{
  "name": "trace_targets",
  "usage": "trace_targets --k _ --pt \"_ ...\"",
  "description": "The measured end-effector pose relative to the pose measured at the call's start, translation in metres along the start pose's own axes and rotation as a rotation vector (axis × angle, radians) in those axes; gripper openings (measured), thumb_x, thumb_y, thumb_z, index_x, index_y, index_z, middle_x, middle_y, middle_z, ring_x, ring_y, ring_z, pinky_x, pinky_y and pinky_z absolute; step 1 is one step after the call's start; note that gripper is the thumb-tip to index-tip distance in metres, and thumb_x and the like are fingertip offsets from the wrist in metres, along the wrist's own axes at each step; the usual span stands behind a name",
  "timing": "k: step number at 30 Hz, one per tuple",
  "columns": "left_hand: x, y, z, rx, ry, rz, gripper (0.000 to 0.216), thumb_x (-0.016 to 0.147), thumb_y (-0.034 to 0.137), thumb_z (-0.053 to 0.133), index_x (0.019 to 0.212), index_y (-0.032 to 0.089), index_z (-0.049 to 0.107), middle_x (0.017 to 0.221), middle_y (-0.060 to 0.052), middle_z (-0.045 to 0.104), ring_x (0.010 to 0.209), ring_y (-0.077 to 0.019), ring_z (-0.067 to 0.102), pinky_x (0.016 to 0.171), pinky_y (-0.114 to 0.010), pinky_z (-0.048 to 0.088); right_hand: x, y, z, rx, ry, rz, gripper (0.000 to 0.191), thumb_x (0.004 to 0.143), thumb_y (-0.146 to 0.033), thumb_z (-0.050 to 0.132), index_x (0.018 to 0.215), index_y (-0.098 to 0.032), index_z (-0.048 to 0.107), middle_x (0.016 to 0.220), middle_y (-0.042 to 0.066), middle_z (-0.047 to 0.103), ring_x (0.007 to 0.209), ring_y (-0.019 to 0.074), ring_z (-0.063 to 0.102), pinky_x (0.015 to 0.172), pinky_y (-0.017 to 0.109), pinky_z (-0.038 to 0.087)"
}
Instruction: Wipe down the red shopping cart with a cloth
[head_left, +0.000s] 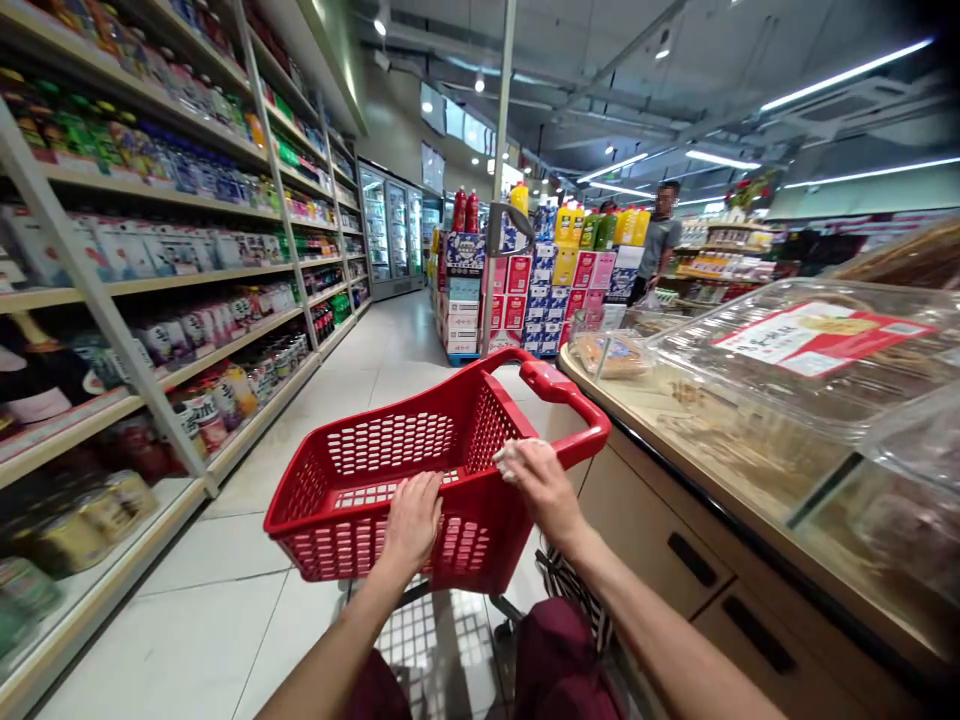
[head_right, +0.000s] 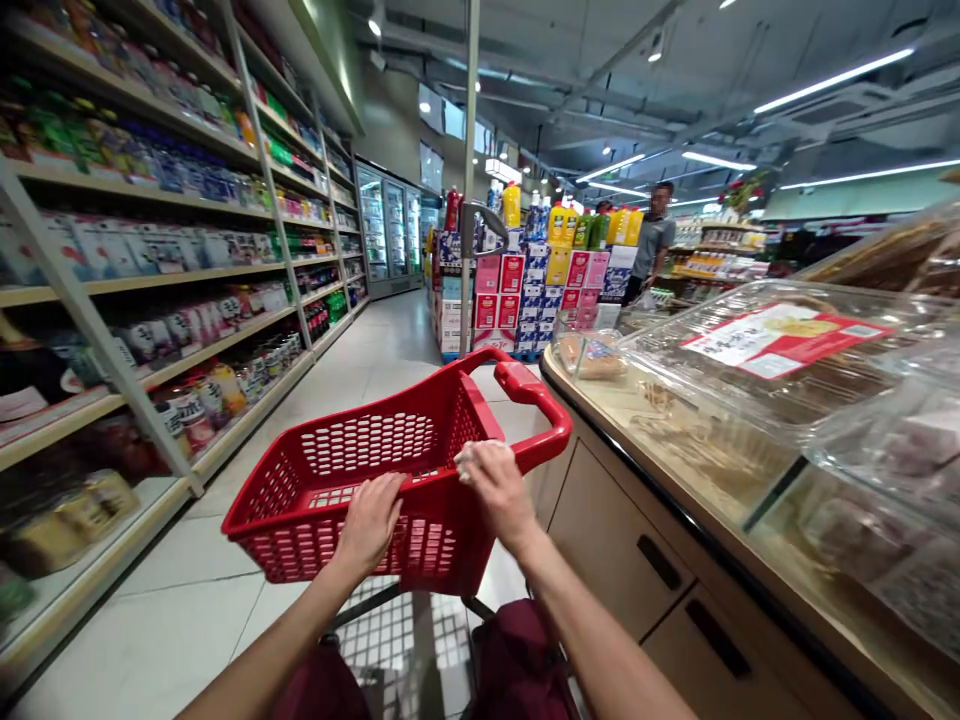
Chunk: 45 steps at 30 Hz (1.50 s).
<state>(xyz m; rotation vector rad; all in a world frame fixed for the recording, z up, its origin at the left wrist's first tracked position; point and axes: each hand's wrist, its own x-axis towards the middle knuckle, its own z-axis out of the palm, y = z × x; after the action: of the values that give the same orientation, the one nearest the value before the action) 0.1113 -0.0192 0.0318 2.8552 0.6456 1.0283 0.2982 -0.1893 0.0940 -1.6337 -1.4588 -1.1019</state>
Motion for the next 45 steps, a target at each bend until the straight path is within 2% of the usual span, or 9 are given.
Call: trace_targets --k 5,11,16,21,27,33,38,43,45 --pt "-0.005 -0.003 -0.001 -0.020 -0.014 -0.076 0.033 0.083 0.019 0.038 0.113 0.020 0.051 0.115 -0.009 0.059 0.111 -0.0232 0.049 0.098 -0.047 0.029 -0.021 0.008 0.000 -0.103 0.215 0.319 0.026 0.081 -0.018 0.050 0.104 -0.021 0.062 0.106 0.011 0.051 0.099 0.0239 0.047 0.081 0.044 0.045" --pt "-0.001 0.001 -0.002 -0.125 -0.054 -0.100 0.032 0.080 0.015 0.041 0.109 0.021 0.054 0.112 -0.006 0.061 0.107 -0.0208 0.051 0.095 -0.045 0.032 -0.071 -0.028 0.018 0.149 -0.071 0.179 0.026 0.082 -0.014 0.046 0.095 -0.026 0.064 0.091 0.004 0.055 0.085 0.0162 0.051 0.071 0.030 0.049" --pt "0.002 0.005 -0.001 -0.166 -0.044 -0.124 0.032 0.079 0.013 0.041 0.107 0.022 0.055 0.111 -0.006 0.061 0.107 -0.0199 0.052 0.094 -0.043 0.032 -0.046 -0.006 0.014 0.039 0.206 0.358 0.023 0.080 -0.018 0.051 0.098 -0.022 0.063 0.101 0.008 0.052 0.097 0.0220 0.048 0.082 0.040 0.045" --pt "0.004 0.011 -0.002 -0.202 -0.069 -0.132 0.033 0.079 0.012 0.040 0.108 0.020 0.054 0.112 -0.007 0.060 0.108 -0.0203 0.050 0.092 -0.043 0.032 -0.076 -0.026 0.023 0.172 -0.151 0.170 0.021 0.081 -0.015 0.045 0.084 -0.024 0.064 0.082 0.004 0.055 0.080 0.0171 0.052 0.067 0.030 0.049" --pt "0.004 0.015 -0.005 -0.218 -0.082 -0.150 0.032 0.079 0.013 0.040 0.107 0.020 0.054 0.112 -0.006 0.061 0.108 -0.0198 0.050 0.094 -0.043 0.030 -0.054 -0.001 0.013 0.010 0.174 0.350 0.019 0.078 -0.018 0.051 0.092 -0.022 0.064 0.099 0.008 0.051 0.097 0.0232 0.048 0.082 0.042 0.045" --pt "0.003 0.017 -0.008 -0.198 -0.107 -0.168 0.031 0.078 0.012 0.040 0.106 0.019 0.054 0.111 -0.006 0.061 0.107 -0.0197 0.050 0.094 -0.042 0.030 -0.090 -0.018 0.015 0.144 -0.182 0.151 0.023 0.081 -0.014 0.044 0.085 -0.024 0.065 0.083 0.004 0.055 0.078 0.0161 0.051 0.066 0.028 0.048" --pt "0.002 0.017 -0.009 -0.214 -0.097 -0.171 0.032 0.078 0.011 0.040 0.105 0.020 0.054 0.111 -0.006 0.061 0.106 -0.0200 0.050 0.093 -0.043 0.030 -0.066 -0.008 0.009 0.028 0.124 0.315 0.019 0.079 -0.019 0.050 0.093 -0.021 0.064 0.100 0.009 0.051 0.097 0.0225 0.049 0.080 0.039 0.046" --pt "0.001 0.016 -0.010 -0.227 -0.100 -0.171 0.032 0.077 0.011 0.040 0.104 0.022 0.055 0.109 -0.006 0.062 0.105 -0.0199 0.051 0.092 -0.043 0.031 -0.084 -0.024 0.016 0.131 -0.124 0.123 0.020 0.080 -0.015 0.047 0.086 -0.023 0.064 0.082 0.004 0.055 0.081 0.0166 0.053 0.068 0.029 0.050" --pt "0.001 0.016 -0.010 -0.224 -0.096 -0.169 0.032 0.077 0.010 0.040 0.104 0.021 0.055 0.109 -0.006 0.062 0.104 -0.0197 0.052 0.093 -0.042 0.031 -0.082 -0.024 0.011 0.156 -0.086 0.105 0.020 0.079 -0.013 0.048 0.087 -0.022 0.064 0.087 0.004 0.055 0.084 0.0167 0.054 0.070 0.029 0.050"
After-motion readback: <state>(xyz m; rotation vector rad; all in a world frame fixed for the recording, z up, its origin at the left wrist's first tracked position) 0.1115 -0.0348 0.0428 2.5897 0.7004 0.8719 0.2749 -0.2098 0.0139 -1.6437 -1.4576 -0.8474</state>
